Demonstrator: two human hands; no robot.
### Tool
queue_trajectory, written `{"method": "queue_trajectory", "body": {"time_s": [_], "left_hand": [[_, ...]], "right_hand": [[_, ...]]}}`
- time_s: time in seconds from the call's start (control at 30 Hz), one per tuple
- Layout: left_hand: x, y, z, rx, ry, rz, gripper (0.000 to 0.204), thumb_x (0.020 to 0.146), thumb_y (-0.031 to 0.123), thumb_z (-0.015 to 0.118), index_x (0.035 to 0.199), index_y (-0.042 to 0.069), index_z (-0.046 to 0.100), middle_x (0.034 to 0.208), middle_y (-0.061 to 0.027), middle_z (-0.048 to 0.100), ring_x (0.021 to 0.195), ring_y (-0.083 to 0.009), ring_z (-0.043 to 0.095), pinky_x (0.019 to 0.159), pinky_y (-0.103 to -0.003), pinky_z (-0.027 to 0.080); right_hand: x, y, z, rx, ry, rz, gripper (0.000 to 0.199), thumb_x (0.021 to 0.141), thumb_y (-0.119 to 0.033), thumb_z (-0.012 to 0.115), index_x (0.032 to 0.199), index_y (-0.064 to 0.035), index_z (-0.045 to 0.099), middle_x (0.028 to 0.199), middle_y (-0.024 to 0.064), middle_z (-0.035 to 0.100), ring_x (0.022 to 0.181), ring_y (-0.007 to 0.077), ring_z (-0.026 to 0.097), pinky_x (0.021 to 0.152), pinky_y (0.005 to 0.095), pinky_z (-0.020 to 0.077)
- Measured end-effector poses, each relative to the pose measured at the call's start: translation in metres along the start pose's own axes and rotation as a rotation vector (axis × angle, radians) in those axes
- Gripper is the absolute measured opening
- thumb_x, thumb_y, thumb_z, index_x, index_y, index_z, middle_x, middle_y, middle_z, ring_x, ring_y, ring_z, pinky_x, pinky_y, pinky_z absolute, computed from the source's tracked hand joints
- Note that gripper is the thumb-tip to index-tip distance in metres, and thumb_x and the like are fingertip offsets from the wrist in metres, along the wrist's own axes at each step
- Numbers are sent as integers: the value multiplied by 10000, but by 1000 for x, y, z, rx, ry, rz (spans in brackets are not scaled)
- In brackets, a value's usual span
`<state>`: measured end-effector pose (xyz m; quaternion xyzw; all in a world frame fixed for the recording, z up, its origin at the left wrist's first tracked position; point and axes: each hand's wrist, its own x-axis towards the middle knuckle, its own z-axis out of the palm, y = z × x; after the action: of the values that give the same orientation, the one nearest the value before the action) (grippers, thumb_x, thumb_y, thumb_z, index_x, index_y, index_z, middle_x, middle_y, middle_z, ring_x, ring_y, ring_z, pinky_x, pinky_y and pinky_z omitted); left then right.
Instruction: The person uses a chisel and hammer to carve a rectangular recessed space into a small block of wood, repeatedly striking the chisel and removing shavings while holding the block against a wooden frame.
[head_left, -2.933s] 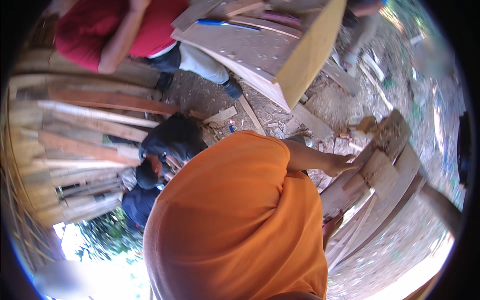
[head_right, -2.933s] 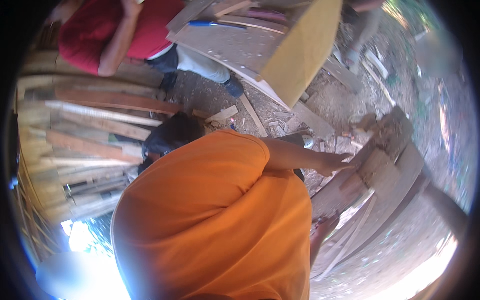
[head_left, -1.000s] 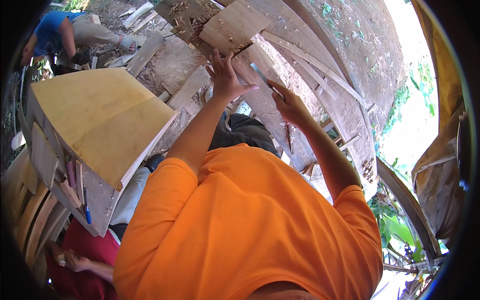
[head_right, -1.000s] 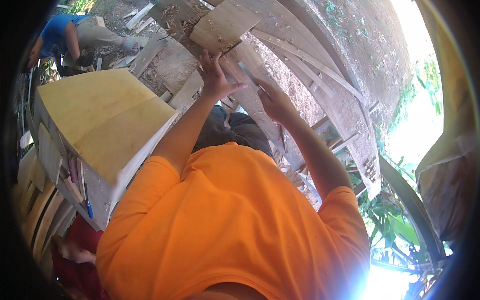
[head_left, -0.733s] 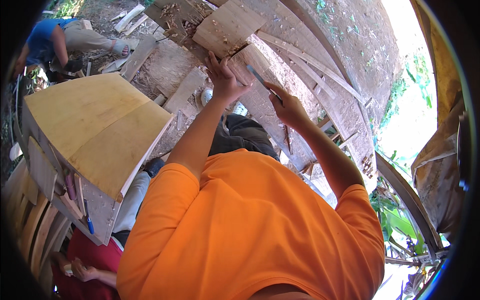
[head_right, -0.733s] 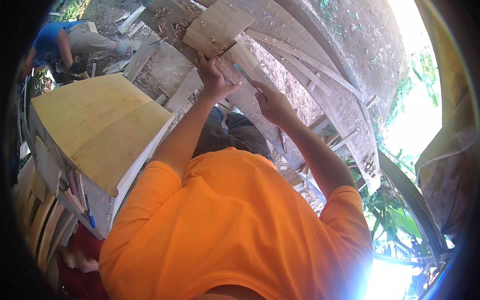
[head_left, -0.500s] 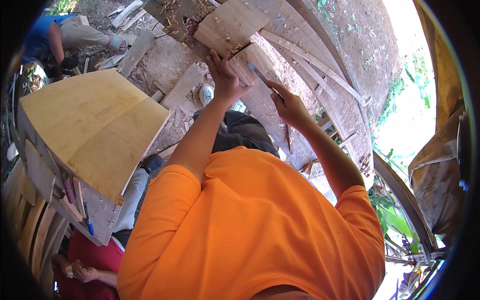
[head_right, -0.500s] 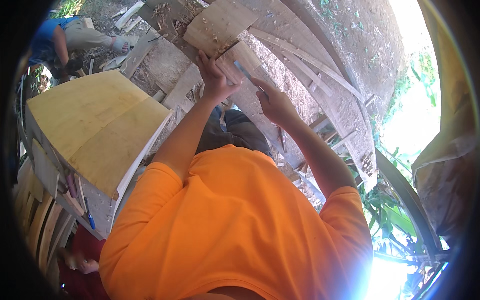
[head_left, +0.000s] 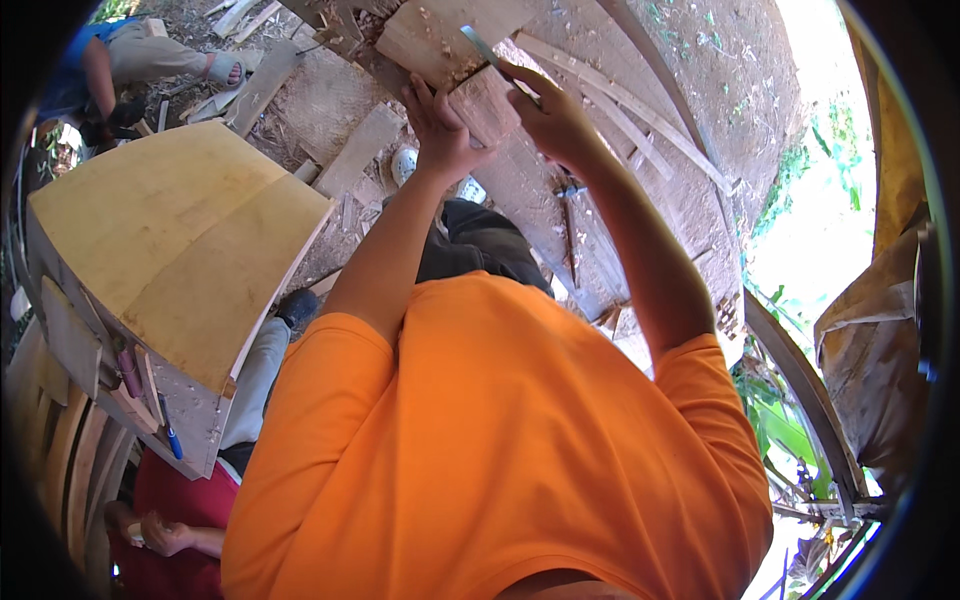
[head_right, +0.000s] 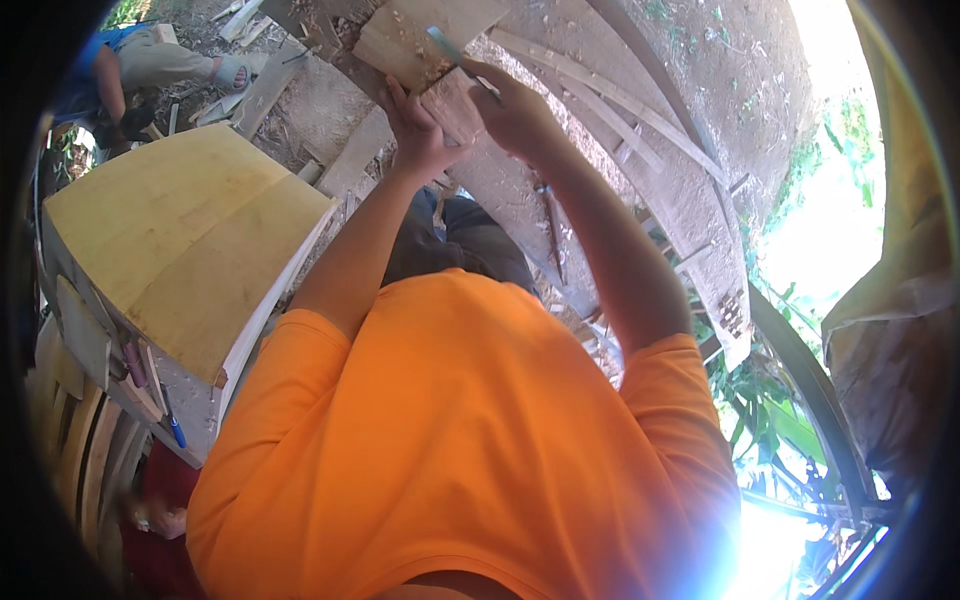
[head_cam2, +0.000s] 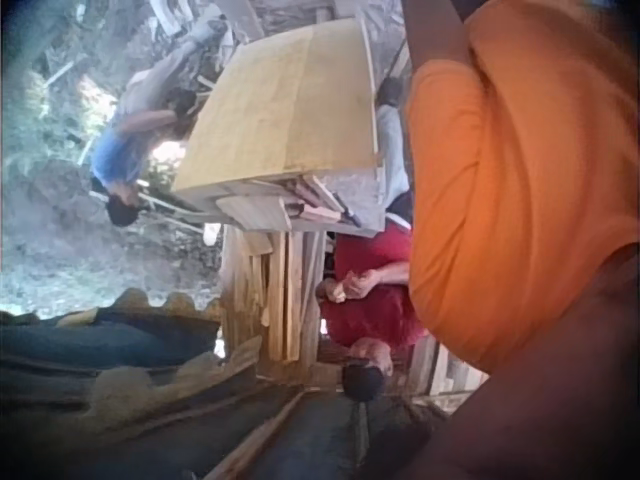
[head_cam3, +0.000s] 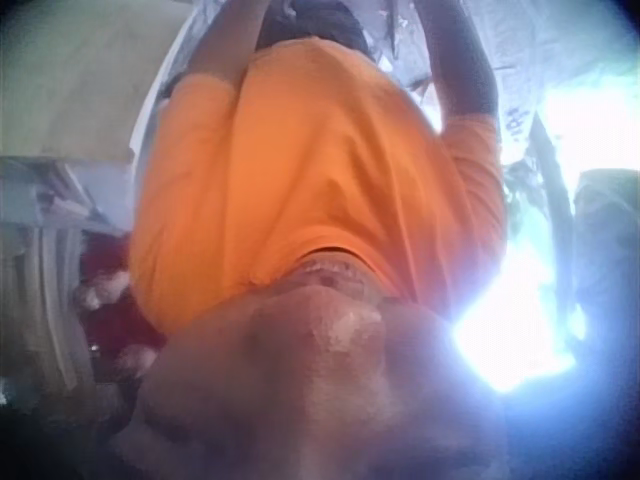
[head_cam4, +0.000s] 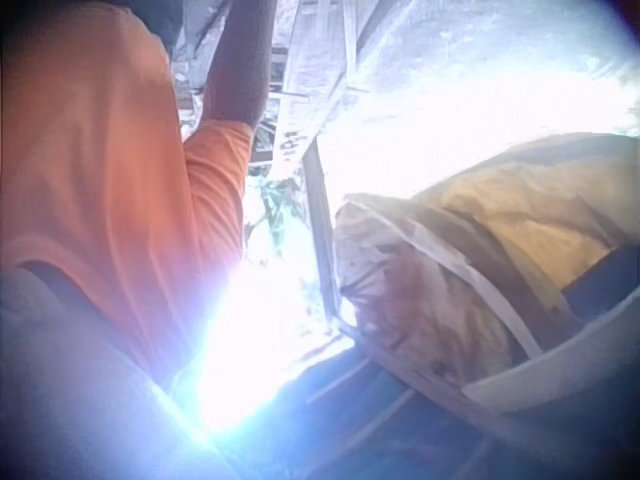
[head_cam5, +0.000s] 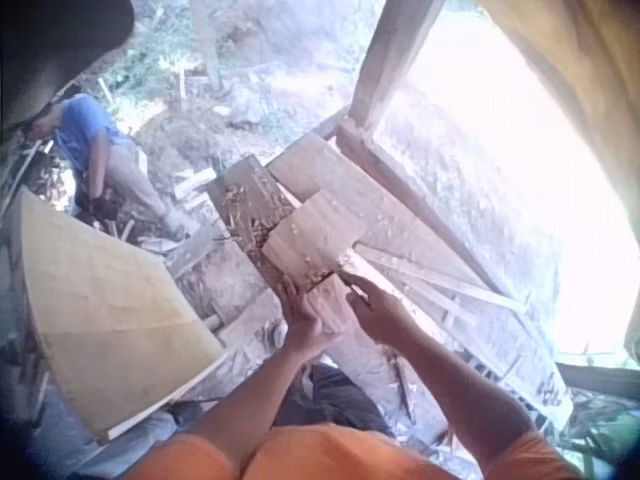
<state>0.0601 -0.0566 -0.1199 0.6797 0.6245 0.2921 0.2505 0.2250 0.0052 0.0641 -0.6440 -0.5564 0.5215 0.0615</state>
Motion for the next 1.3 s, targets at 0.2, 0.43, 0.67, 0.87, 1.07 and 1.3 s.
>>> {"method": "queue_trajectory", "body": {"time_s": [0.2, 0.43, 0.67, 0.87, 1.07, 1.3], "left_hand": [[-4, -5, 6, 11, 45, 26, 1351, 607, 447, 959, 1528, 72, 45, 1616, -407, -117, 1482, -648, -95, 1178, -731, 81], [-6, -2, 4, 49, -38, -1, 1366, 615, 480, 950, 1522, 27, 34, 1604, -420, -151, 1481, -641, -133, 1187, -722, 57], [-5, -6, 8, 61, -11, 39, 1431, 603, 447, 970, 1530, -28, -11, 1561, -475, -172, 1433, -704, -134, 1171, -731, 67], [1, -20, 9, 64, -42, 118, 1373, 603, 445, 951, 1549, 85, 24, 1592, -431, -169, 1439, -692, -160, 1157, -759, 72], [-2, -13, 6, 66, -118, 37, 1387, 634, 487, 932, 1532, 16, -15, 1570, -453, -174, 1424, -701, -169, 1155, -753, 53], [0, 1, 5, 108, -15, 23, 1429, 586, 490, 952, 1539, -44, 30, 1581, -469, -82, 1466, -681, -69, 1215, -704, 46]], "right_hand": [[-38, 72, -9, -242, -20, -121, 431, 1052, -316, 535, 1482, -285, 552, 933, 189, 733, 819, 291, 718, 827, 421, 553], [-39, 76, -6, -234, -7, -142, 428, 1052, -305, 534, 1479, -276, 551, 1045, 218, 736, 950, 345, 729, 900, 443, 538], [-23, 80, 20, -233, 65, -200, 427, 1043, -295, 531, 1469, -271, 554, 1084, 225, 738, 993, 406, 722, 892, 471, 555], [32, -23, 8, -8, 71, -138, 446, 1029, -266, 544, 1464, -166, 557, 1106, 268, 658, 1006, 288, 675, 897, 412, 524], [-37, 38, -22, -162, -74, 69, 439, 1046, -314, 505, 1482, -305, 555, 947, 192, 744, 847, 272, 732, 843, 445, 560], [-44, 90, -5, -230, 1, -75, 443, 1053, -303, 518, 1495, -301, 537, 996, 192, 745, 896, 311, 728, 869, 436, 542]]}}
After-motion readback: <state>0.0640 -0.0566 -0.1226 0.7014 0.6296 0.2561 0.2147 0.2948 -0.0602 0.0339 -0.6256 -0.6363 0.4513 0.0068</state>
